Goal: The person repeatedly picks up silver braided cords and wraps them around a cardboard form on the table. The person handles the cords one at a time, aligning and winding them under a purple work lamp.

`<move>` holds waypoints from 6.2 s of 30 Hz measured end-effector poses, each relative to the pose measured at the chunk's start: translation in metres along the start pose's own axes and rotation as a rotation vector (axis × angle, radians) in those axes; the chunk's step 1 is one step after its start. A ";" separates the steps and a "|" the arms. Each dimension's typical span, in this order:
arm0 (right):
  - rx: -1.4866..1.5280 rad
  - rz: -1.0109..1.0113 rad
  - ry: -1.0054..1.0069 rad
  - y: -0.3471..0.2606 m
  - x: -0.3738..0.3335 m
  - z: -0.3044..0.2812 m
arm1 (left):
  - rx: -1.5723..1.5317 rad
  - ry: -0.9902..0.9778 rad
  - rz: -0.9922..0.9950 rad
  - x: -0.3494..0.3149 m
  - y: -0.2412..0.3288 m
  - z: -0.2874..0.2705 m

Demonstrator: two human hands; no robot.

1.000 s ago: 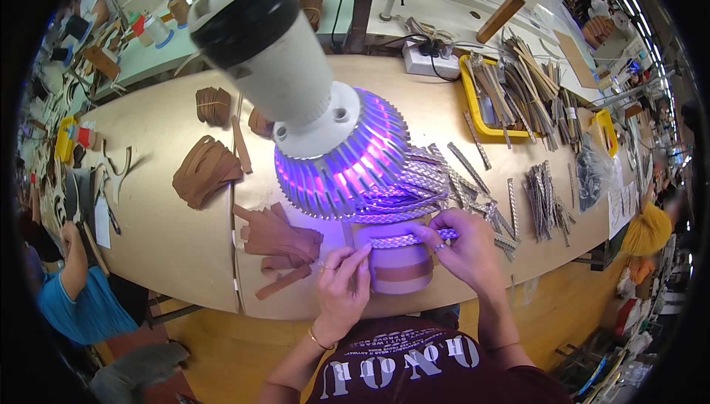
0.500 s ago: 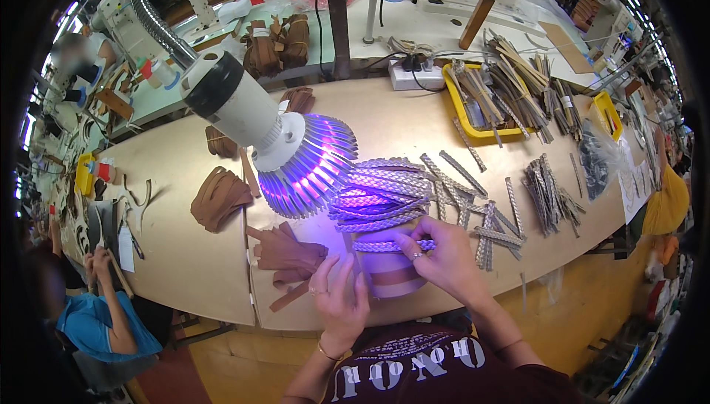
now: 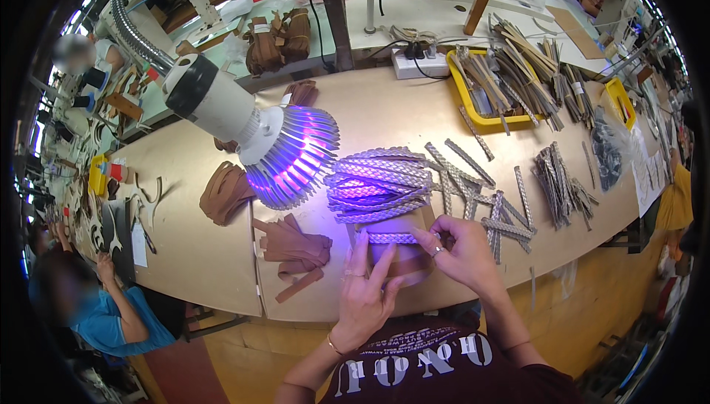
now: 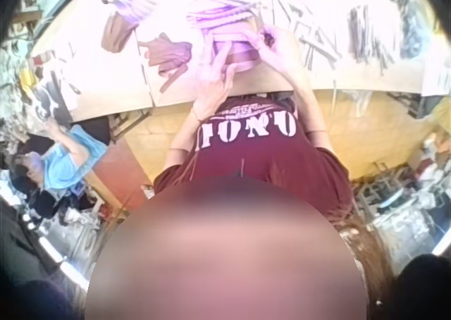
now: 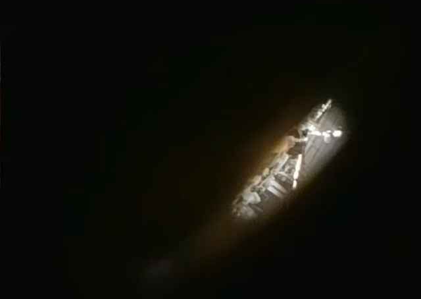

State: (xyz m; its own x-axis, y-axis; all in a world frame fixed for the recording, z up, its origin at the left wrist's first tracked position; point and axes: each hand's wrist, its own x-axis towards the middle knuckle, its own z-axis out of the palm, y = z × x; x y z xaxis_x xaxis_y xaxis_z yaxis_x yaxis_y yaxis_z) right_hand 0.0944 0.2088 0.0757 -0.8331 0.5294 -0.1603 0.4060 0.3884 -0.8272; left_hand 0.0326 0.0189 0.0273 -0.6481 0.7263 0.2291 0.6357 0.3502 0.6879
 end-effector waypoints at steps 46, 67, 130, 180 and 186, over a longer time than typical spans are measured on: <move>0.086 0.037 -0.190 0.017 0.018 -0.024 | 0.275 -0.111 0.036 0.016 0.017 -0.009; 0.168 0.010 -0.177 0.044 0.017 -0.004 | 0.368 -0.159 0.046 0.019 0.020 -0.013; 0.116 0.010 -0.286 0.054 0.022 0.002 | 0.444 -0.211 0.056 0.024 0.026 -0.014; -0.062 -0.341 -0.293 0.014 -0.001 -0.008 | -0.556 0.222 -0.287 -0.002 -0.020 0.006; -0.007 -0.336 -0.179 0.016 0.013 -0.008 | -0.697 0.200 -0.358 0.014 -0.032 -0.008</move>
State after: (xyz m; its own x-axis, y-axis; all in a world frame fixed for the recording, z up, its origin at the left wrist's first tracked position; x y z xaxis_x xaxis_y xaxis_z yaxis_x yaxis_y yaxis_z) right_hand 0.0931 0.2278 0.0644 -0.9724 0.2316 0.0273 0.1009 0.5235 -0.8461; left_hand 0.0001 0.0129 0.0146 -0.8674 0.4974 -0.0135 0.0100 0.0446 0.9990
